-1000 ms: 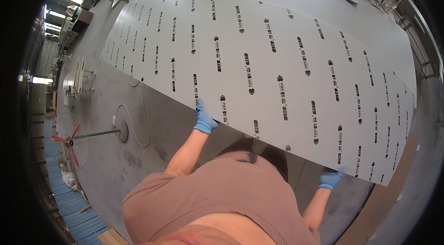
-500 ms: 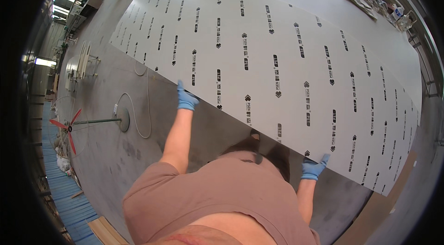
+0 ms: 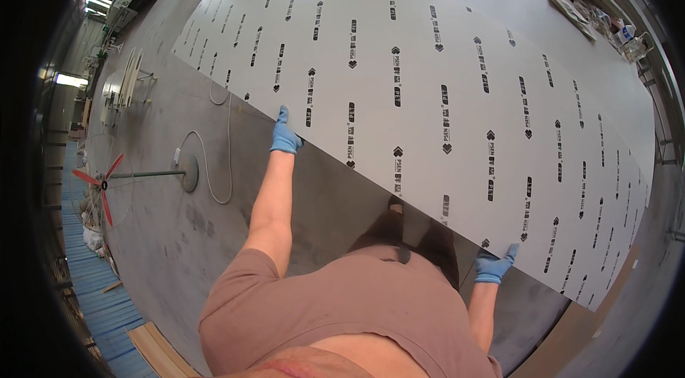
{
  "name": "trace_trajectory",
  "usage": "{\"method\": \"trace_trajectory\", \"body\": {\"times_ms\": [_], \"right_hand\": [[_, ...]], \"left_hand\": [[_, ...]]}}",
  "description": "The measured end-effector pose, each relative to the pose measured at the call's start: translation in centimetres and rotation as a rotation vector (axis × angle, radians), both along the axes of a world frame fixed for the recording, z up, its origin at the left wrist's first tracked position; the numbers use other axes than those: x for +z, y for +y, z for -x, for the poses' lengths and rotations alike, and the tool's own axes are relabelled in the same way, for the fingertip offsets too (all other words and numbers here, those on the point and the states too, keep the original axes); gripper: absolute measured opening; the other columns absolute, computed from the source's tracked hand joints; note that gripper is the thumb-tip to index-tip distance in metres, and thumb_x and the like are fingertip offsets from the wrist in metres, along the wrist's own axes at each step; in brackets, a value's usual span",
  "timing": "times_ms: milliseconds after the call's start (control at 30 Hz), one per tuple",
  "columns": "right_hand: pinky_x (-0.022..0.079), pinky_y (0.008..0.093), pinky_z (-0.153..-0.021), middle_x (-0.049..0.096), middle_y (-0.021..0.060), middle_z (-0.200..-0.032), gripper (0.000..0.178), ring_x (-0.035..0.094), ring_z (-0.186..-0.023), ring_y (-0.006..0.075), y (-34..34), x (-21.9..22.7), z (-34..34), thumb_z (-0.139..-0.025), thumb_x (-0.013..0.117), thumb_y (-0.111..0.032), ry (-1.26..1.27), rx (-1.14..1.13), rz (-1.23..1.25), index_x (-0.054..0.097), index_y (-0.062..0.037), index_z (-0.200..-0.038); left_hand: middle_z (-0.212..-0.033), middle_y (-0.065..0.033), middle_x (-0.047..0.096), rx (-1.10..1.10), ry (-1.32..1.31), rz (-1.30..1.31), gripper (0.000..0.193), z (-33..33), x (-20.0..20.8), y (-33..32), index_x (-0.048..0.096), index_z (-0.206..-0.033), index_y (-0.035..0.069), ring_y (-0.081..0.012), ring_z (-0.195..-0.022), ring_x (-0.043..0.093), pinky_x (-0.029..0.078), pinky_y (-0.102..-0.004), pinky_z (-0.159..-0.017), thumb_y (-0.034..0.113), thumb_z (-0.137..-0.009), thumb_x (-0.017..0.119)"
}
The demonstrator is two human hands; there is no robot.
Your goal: The person wipes a large white panel with a cloth while wearing blue gloves. They flip the panel over and continue wiping the other side. The person then places the panel on the floor and wipes it again before picking it up and wiping it once more.
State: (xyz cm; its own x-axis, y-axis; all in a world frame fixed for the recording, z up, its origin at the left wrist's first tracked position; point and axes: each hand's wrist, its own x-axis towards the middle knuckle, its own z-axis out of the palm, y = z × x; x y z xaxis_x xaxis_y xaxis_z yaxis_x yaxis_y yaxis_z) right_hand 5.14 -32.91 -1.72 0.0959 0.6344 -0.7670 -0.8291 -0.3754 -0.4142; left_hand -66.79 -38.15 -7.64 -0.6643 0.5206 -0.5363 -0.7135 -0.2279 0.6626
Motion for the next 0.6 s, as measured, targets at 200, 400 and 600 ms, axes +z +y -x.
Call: {"method": "trace_trajectory", "body": {"times_ms": [200, 400, 600], "right_hand": [[0.05, 0.0517, -0.11, 0.064, 0.0063, -0.147, 0.06, 0.06, -0.133, 0.0311, 0.4, 0.8, 0.9, -0.098, 0.064, -0.052, 0.004, -0.059, 0.017, 0.06, -0.0164, -0.147], [0.049, 0.052, -0.111, 0.063, 0.0063, -0.148, 0.062, 0.059, -0.134, 0.0312, 0.5, -0.1, 0.7, -0.098, 0.064, -0.051, 0.02, -0.055, -0.006, 0.058, -0.0154, -0.148], [0.048, 0.0506, -0.113, 0.061, 0.0081, -0.15, 0.064, 0.058, -0.135, 0.0303, -0.8, 0.5, 0.7, -0.098, 0.066, -0.052, 0.053, -0.021, -0.104, 0.057, -0.0149, -0.15]], "left_hand": [[-0.146, -0.0123, 0.064, -0.027, -0.086, 0.014, 0.066, -0.8, 1.8, 0.0, 0.056, -0.148, 0.006, -0.0355, -0.131, 0.062, 0.051, -0.0512, -0.11, 0.053, -0.103, 0.063], [-0.151, -0.0128, 0.06, -0.071, -0.082, 0.015, 0.065, -1.2, 3.5, 0.3, 0.053, -0.151, 0.007, -0.0359, -0.134, 0.059, 0.05, -0.0524, -0.113, 0.054, -0.106, 0.057], [-0.151, -0.0127, 0.06, -0.064, -0.072, -0.014, 0.063, -0.9, 3.4, 0.3, 0.053, -0.151, 0.007, -0.0368, -0.134, 0.059, 0.049, -0.054, -0.113, 0.05, -0.105, 0.06]]}}
